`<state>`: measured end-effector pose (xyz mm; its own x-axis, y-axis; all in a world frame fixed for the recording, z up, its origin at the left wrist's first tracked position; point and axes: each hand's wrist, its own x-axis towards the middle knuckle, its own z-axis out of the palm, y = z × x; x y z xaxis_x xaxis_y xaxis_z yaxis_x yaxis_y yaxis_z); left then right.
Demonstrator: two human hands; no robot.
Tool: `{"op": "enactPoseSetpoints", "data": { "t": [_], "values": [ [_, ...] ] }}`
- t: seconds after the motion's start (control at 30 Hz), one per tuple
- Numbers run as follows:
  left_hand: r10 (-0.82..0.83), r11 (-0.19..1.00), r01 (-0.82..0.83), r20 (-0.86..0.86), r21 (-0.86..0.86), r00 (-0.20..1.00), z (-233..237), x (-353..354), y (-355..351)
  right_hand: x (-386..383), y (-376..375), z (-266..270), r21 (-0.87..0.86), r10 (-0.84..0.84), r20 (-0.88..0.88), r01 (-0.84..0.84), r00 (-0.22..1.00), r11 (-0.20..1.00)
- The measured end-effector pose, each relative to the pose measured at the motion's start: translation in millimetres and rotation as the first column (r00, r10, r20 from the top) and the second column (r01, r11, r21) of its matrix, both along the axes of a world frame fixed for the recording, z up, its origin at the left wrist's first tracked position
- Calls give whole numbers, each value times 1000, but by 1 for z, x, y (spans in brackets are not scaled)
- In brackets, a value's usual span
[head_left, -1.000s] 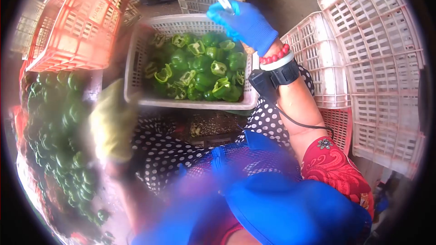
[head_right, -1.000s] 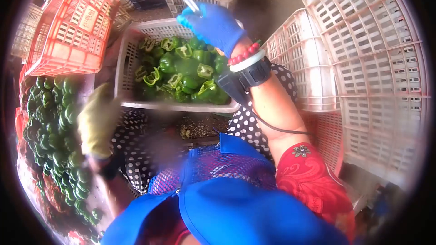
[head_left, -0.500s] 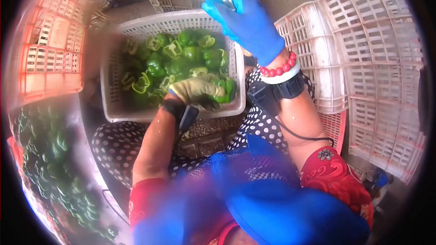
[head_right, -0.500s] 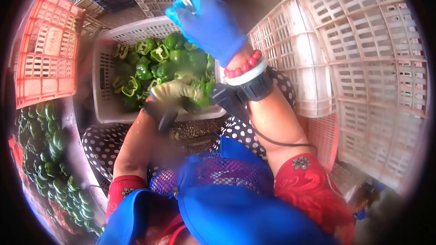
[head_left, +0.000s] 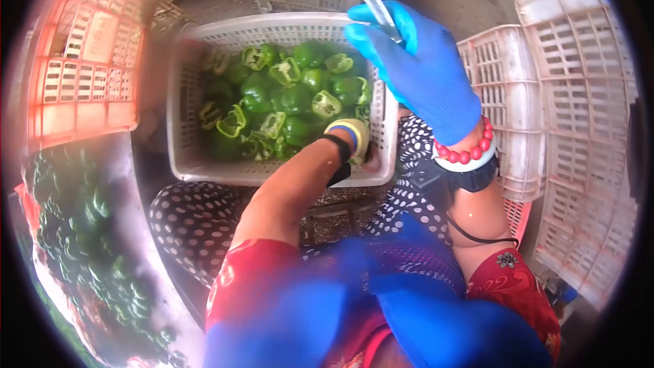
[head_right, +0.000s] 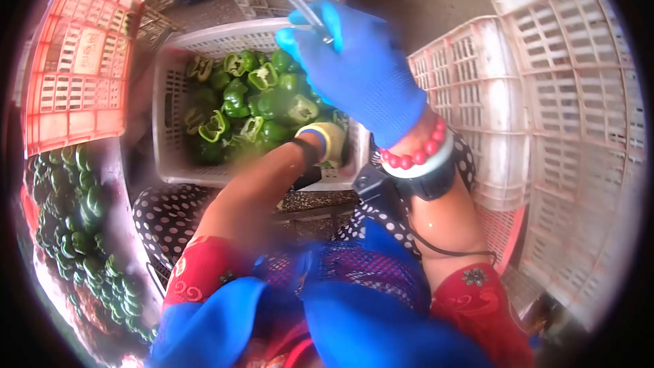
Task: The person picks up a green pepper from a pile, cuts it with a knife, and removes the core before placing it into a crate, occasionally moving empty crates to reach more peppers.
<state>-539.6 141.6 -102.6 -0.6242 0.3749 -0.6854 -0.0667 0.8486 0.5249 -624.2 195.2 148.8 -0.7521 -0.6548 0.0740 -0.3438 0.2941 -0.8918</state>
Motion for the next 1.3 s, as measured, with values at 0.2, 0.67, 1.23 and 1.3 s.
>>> {"op": "enactPoseSetpoints", "data": {
  "t": [0.2,0.67,1.23,1.3],
  "values": [
    [-59,997,63,101,-38,993,30,-9,-13,-2,-22,-3,93,48,-192,-31,980,995],
    [340,640,-499,-367,-584,866,96,76,-246,10,-18,-4,-7,54,-94,-55,994,998],
    [594,758,-621,-183,-201,784,166,114,-243,-11,-36,-19,-541,447,803,169,395,824],
    [678,605,-742,-302,-289,670,234,145,-271,-4,-53,2,-439,403,895,536,191,721]
  ]
}}
